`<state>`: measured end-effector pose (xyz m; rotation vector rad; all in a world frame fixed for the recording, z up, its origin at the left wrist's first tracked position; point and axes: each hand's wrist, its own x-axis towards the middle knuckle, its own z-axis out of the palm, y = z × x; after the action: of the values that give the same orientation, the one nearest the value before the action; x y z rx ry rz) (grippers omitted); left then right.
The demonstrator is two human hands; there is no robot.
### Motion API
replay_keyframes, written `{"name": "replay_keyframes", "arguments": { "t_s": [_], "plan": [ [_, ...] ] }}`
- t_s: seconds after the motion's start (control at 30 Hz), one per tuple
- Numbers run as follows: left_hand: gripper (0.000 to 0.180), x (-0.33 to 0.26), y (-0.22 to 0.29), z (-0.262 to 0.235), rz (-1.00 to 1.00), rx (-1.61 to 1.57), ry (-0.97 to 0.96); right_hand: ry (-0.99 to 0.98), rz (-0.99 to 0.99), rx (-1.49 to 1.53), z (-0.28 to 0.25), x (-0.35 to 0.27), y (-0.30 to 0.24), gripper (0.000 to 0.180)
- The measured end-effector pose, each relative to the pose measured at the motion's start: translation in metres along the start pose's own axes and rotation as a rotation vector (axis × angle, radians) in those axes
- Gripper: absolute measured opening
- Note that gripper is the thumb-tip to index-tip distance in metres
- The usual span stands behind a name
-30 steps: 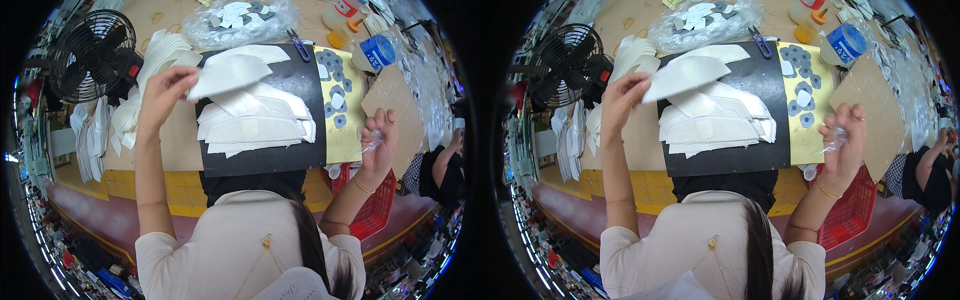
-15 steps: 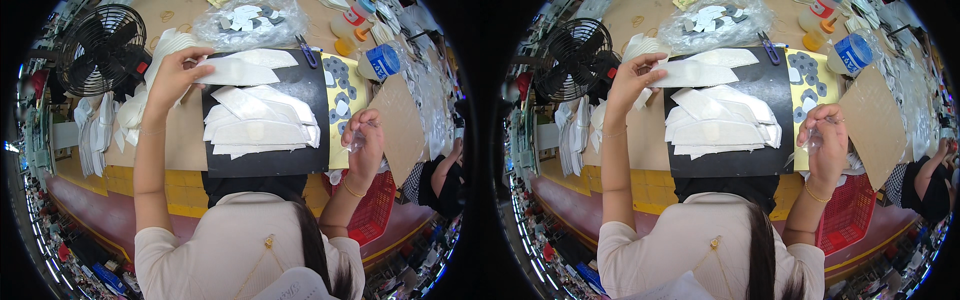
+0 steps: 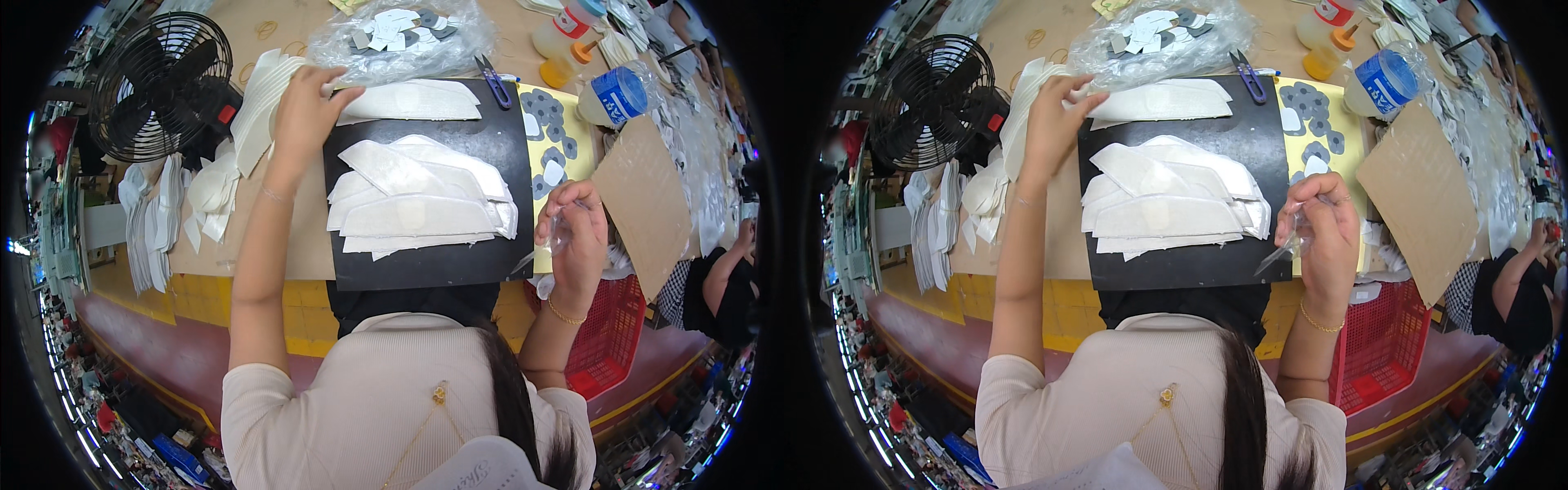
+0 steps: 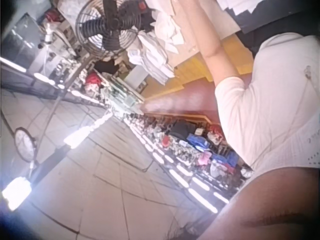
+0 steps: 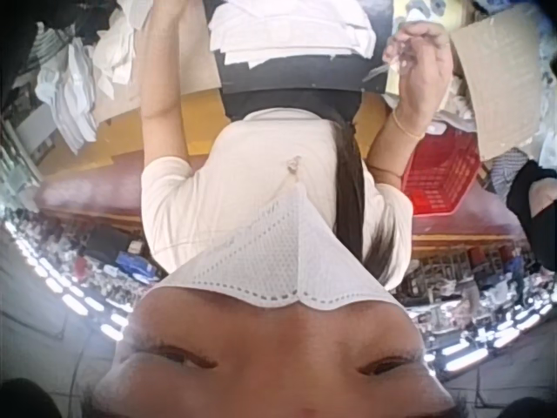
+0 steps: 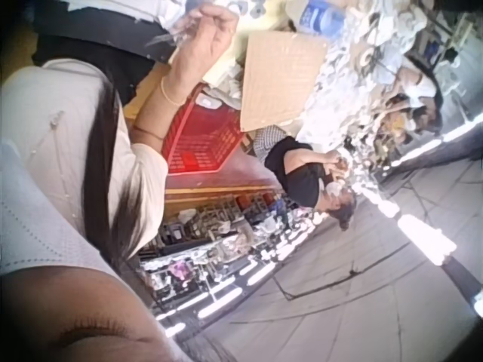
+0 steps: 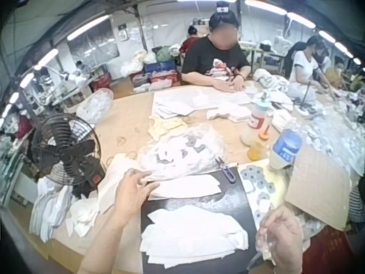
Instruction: The person repeatedly picks up white curved foam pieces and thin transparent sheets, aligns them on a black cutting mat, and stacks them. The person handles the pieces one at a time, occasionally adjusting their position before stacking them into a growing pile.
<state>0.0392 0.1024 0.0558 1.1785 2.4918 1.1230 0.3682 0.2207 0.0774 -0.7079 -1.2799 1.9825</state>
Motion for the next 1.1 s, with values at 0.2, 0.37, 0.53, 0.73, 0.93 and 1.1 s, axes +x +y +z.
{"name": "replay_keyframes", "arguments": {
  "t_s": [0.2,0.37,0.53,0.73,0.93,1.1],
  "plan": [
    [0.048,-0.059,-0.011,0.001,-0.05,0.1,-0.201,-0.046,0.121,-0.045,0.007,0.0,0.01,0.011],
    [0.036,-0.073,0.002,-0.015,-0.181,-0.108,-0.234,-0.238,0.107,-0.412,0.045,-0.004,0.019,0.016],
    [0.02,-0.08,0.031,-0.032,-0.207,-0.437,-0.217,-0.246,-0.343,-1.194,0.066,-0.006,0.039,0.026],
    [0.018,-0.088,0.049,-0.06,0.016,-0.656,0.108,-0.23,-0.27,-1.289,0.059,-0.012,0.058,0.027],
    [0.026,-0.112,0.084,-0.061,0.166,-1.095,0.165,-0.087,-0.31,-1.023,0.055,-0.008,0.032,0.011],
    [0.031,-0.139,0.063,-0.021,-0.241,-1.323,-0.124,-0.624,0.043,-0.526,0.046,-0.029,-0.016,0.007]
  ]
}}
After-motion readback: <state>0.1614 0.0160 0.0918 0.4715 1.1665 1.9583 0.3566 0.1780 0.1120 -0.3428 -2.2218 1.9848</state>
